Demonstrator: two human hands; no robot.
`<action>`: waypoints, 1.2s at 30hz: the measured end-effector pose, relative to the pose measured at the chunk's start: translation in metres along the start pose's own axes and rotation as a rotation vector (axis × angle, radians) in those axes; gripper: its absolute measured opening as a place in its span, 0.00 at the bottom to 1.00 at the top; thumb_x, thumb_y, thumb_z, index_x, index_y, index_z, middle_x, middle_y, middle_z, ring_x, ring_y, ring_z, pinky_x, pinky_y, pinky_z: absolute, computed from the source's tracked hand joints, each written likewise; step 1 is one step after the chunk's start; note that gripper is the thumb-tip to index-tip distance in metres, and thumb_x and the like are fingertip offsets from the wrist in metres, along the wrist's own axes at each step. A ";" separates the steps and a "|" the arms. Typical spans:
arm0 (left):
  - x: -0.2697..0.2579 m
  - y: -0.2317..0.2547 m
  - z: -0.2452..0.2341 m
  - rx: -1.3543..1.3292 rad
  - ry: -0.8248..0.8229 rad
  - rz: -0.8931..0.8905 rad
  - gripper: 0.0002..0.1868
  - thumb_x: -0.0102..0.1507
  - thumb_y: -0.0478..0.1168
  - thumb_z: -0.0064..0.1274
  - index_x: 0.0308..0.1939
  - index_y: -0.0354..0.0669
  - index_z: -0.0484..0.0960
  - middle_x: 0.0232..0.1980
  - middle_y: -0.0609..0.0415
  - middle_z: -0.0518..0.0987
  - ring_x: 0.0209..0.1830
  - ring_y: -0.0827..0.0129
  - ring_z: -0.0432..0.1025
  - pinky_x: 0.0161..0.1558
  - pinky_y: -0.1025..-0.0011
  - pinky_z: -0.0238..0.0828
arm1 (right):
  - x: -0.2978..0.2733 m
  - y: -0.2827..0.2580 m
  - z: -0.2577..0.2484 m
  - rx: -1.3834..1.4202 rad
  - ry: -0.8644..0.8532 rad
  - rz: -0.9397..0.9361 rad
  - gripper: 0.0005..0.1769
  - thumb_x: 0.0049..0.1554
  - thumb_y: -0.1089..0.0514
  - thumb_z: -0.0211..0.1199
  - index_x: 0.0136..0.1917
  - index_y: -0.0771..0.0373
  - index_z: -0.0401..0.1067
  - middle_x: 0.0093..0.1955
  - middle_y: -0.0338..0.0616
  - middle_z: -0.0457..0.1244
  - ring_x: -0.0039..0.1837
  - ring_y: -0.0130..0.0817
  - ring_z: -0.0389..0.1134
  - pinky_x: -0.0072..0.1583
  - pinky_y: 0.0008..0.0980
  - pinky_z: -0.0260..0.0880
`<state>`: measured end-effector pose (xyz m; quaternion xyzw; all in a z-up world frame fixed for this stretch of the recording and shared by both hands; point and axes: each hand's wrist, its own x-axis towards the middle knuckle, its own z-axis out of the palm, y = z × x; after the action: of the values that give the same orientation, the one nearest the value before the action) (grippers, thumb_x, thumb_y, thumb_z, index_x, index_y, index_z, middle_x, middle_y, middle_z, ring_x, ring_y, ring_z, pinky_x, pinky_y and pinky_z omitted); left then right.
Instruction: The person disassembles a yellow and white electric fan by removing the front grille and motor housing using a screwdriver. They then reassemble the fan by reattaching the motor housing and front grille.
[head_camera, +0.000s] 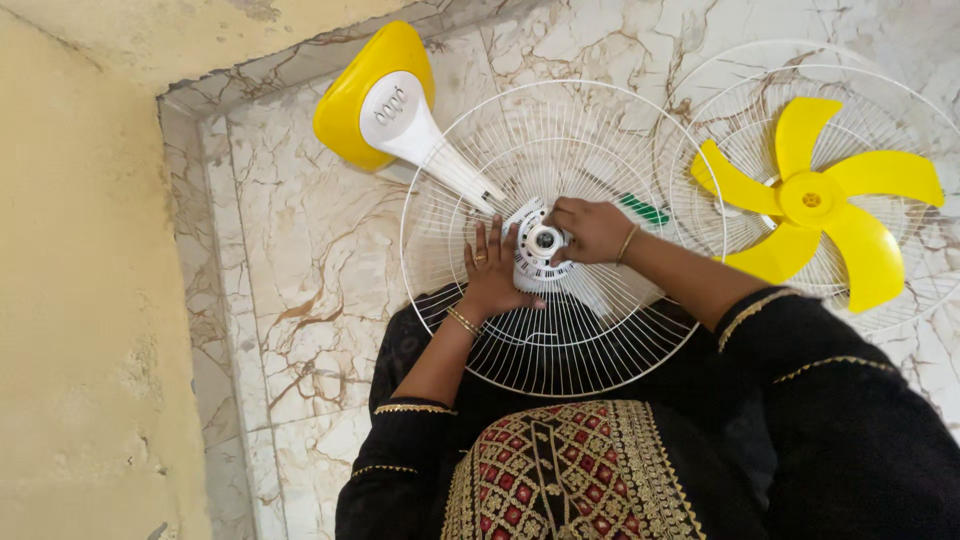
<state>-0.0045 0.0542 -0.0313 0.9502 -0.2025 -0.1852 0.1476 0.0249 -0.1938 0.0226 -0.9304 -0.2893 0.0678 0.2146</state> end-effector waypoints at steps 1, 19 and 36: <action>0.000 0.002 0.000 0.003 -0.004 -0.001 0.87 0.35 0.80 0.67 0.82 0.50 0.30 0.85 0.43 0.24 0.82 0.40 0.14 0.73 0.33 0.14 | -0.004 -0.005 0.005 -0.001 0.029 0.060 0.42 0.40 0.32 0.76 0.55 0.65 0.72 0.52 0.44 0.63 0.52 0.41 0.68 0.49 0.39 0.72; 0.010 0.003 0.009 -0.022 0.157 -0.033 0.84 0.37 0.83 0.63 0.82 0.44 0.36 0.84 0.36 0.28 0.83 0.38 0.18 0.73 0.31 0.19 | 0.027 0.004 -0.016 -0.156 -0.060 -0.278 0.37 0.39 0.44 0.76 0.62 0.50 0.75 0.60 0.41 0.63 0.62 0.41 0.66 0.56 0.41 0.71; -0.007 0.022 0.006 -0.056 0.160 -0.141 0.83 0.39 0.84 0.61 0.82 0.45 0.35 0.85 0.38 0.26 0.83 0.42 0.16 0.74 0.34 0.18 | 0.016 -0.063 0.035 0.111 0.403 0.581 0.29 0.47 0.37 0.75 0.50 0.60 0.73 0.51 0.45 0.63 0.46 0.43 0.71 0.44 0.41 0.72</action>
<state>-0.0203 0.0370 -0.0273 0.9693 -0.1176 -0.1242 0.1767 -0.0033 -0.1254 0.0190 -0.9555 0.0394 -0.0435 0.2893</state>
